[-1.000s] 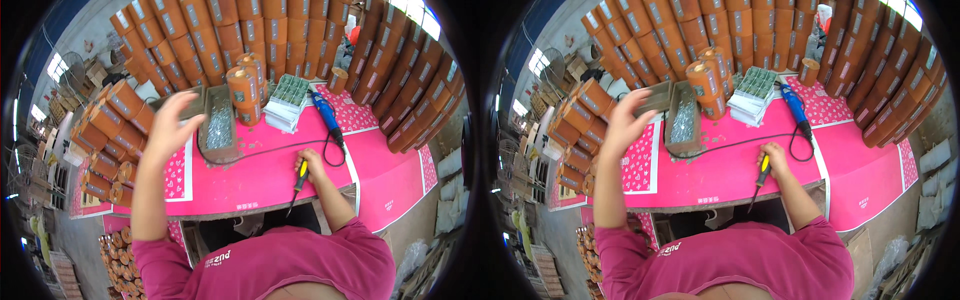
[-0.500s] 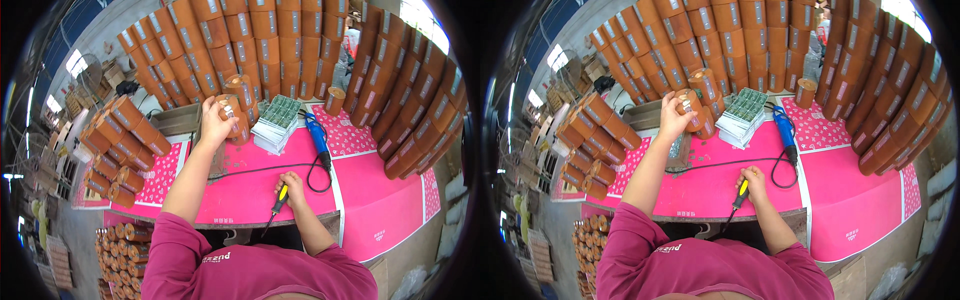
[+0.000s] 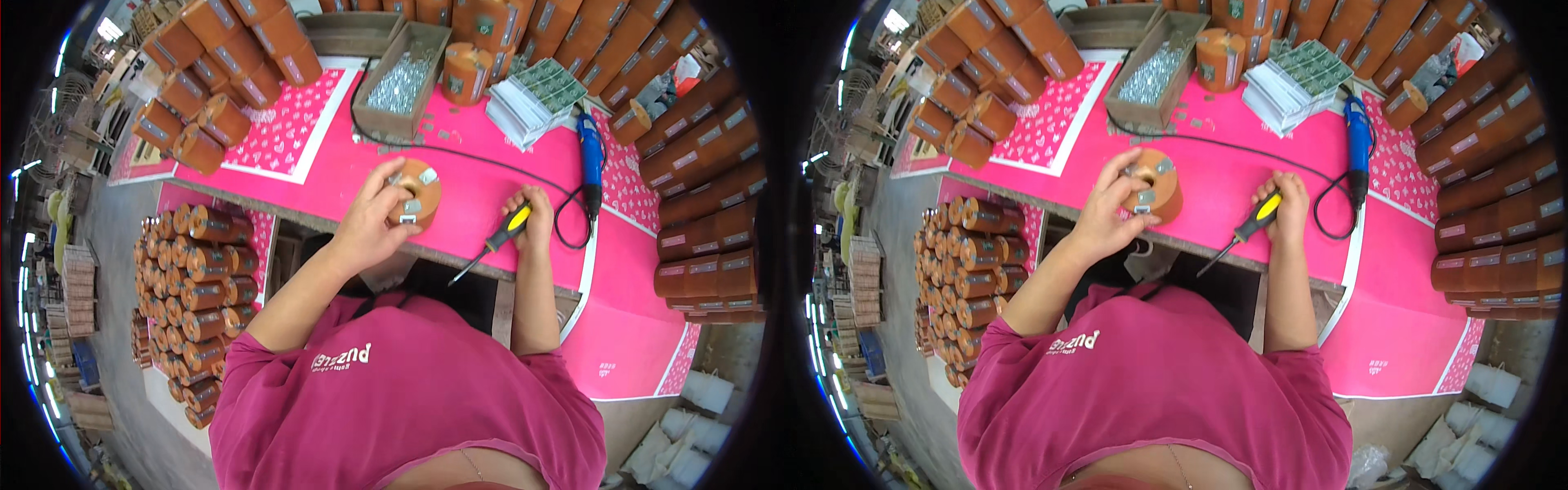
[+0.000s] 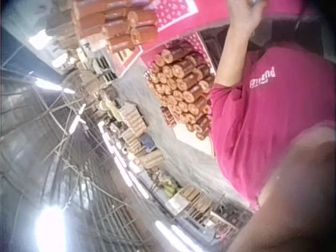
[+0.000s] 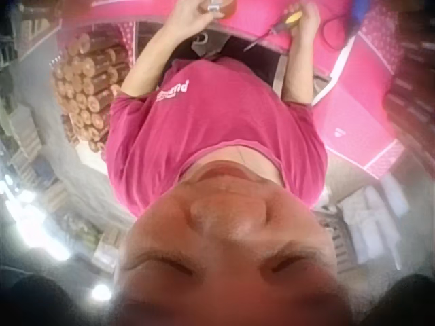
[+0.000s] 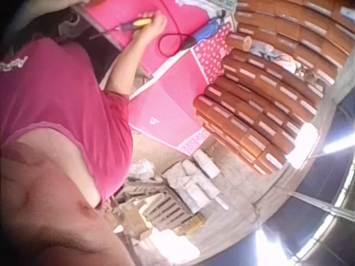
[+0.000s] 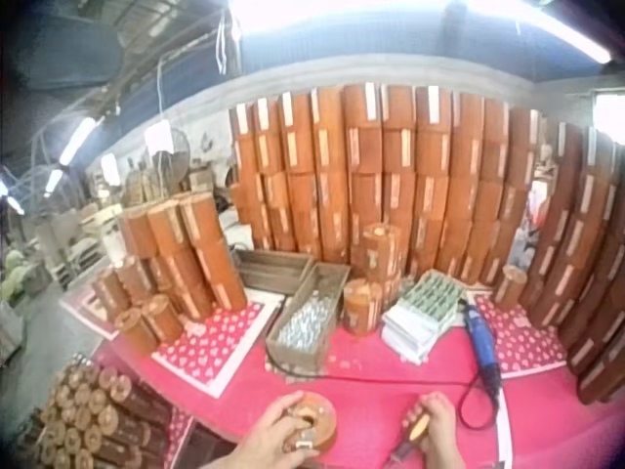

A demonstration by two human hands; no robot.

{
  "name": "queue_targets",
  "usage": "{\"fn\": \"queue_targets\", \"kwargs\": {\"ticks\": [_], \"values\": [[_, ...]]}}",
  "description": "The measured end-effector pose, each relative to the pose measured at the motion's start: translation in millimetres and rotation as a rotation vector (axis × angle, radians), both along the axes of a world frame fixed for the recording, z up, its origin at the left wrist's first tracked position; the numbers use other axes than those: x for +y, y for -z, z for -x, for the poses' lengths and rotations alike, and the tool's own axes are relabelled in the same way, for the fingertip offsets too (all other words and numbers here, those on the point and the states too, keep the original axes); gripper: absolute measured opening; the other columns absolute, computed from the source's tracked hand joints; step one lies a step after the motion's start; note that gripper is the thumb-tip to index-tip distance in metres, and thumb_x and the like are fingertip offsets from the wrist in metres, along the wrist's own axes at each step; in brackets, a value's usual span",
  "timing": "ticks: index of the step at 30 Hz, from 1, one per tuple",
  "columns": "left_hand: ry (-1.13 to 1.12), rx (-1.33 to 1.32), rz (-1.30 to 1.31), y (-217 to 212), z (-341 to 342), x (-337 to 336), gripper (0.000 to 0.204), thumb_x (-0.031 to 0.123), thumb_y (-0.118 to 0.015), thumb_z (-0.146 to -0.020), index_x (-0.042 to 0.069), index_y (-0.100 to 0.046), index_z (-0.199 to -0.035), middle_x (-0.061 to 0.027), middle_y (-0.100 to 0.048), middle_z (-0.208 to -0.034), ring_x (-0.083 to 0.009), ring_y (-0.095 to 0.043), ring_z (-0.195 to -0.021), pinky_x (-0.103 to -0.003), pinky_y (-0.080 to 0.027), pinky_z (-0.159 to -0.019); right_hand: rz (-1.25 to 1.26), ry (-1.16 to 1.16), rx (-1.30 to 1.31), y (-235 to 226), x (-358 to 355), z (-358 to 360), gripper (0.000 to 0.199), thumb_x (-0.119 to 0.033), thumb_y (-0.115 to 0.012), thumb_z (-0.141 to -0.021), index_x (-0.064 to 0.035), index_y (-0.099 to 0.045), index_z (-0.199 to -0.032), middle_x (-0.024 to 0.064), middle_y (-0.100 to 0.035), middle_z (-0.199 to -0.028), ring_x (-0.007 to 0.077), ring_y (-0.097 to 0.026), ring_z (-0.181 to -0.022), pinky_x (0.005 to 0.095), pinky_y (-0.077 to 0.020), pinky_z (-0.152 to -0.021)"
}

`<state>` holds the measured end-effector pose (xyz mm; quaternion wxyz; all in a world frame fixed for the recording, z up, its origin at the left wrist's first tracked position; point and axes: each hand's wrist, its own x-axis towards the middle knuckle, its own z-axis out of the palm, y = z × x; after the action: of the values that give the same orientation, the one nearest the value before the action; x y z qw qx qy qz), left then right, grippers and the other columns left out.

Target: Applying stickers and screwing metal components onto circular wooden parts.

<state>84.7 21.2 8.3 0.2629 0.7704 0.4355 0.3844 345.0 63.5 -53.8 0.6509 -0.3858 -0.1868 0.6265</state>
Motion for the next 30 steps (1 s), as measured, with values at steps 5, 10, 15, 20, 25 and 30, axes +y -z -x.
{"fn": "queue_targets", "kwargs": {"ticks": [5, 10, 15, 20, 25, 30], "values": [[-0.116, 0.045, -0.167, -3.7, -5.5, -10.4, 0.041, 0.011, -0.074, -0.061, 0.003, -0.056, -0.097, -0.0191, -0.038, -0.127, -0.0365, -0.039, -0.117, -0.041, -0.036, -0.094, 0.013, 0.014, 0.017, -0.1, -4.8, 1.4, 0.007, -0.008, -0.051, -0.08, -0.005, -0.046, -0.077, 0.0063, -0.044, -0.061, 0.0178, -0.046, -0.054, 0.0338, -0.0429, -0.05], [-0.134, 0.067, -0.309, 7.7, -4.7, -14.6, 0.039, 0.009, -0.073, -0.06, 0.005, -0.061, -0.097, -0.0163, -0.045, -0.124, -0.0375, -0.038, -0.118, -0.043, -0.035, -0.094, 0.006, 0.009, 0.018, 1.1, -8.9, 0.1, 0.006, -0.008, -0.051, -0.08, -0.0044, -0.046, -0.078, 0.0063, -0.044, -0.062, 0.0178, -0.045, -0.055, 0.0338, -0.0424, -0.051], [-0.118, -0.04, -0.417, 18.7, -7.6, -13.9, 0.028, 0.008, -0.073, -0.06, 0.006, -0.064, -0.087, -0.0117, -0.05, -0.118, -0.0392, -0.04, -0.115, -0.044, -0.037, -0.092, 0.008, 0.003, 0.019, -0.3, -9.8, 0.5, 0.006, -0.008, -0.051, -0.08, -0.0042, -0.046, -0.078, 0.0065, -0.043, -0.062, 0.0177, -0.045, -0.055, 0.0338, -0.0418, -0.051], [-0.173, -0.148, -0.352, 13.0, -11.5, -15.4, 0.028, 0.008, -0.073, -0.06, 0.003, -0.062, -0.086, -0.0115, -0.052, -0.115, -0.0383, -0.042, -0.113, -0.043, -0.039, -0.091, -0.01, 0.0, 0.018, 1.6, -7.0, -0.5, 0.007, -0.008, -0.051, -0.08, -0.0036, -0.046, -0.078, 0.0069, -0.043, -0.062, 0.0178, -0.045, -0.055, 0.0338, -0.0418, -0.051], [-0.211, -0.104, -0.292, 6.8, -6.7, -14.7, 0.028, 0.009, -0.073, -0.062, 0.001, -0.062, -0.086, -0.0113, -0.055, -0.11, -0.0368, -0.044, -0.112, -0.043, -0.04, -0.09, -0.004, -0.001, 0.02, 2.8, -5.8, -1.7, 0.007, -0.009, -0.051, -0.08, -0.0034, -0.046, -0.079, 0.0068, -0.044, -0.063, 0.0177, -0.045, -0.055, 0.0338, -0.0421, -0.051], [-0.081, 0.015, -0.228, -1.1, 4.0, -12.0, 0.029, 0.007, -0.07, -0.066, 0.002, -0.062, -0.092, -0.0096, -0.059, -0.107, -0.0339, -0.046, -0.112, -0.041, -0.038, -0.093, 0.001, -0.009, 0.025, 2.7, -6.0, -1.9, 0.007, -0.009, -0.051, -0.08, -0.0034, -0.047, -0.079, 0.0066, -0.044, -0.063, 0.0178, -0.045, -0.056, 0.0337, -0.0425, -0.051]]}}
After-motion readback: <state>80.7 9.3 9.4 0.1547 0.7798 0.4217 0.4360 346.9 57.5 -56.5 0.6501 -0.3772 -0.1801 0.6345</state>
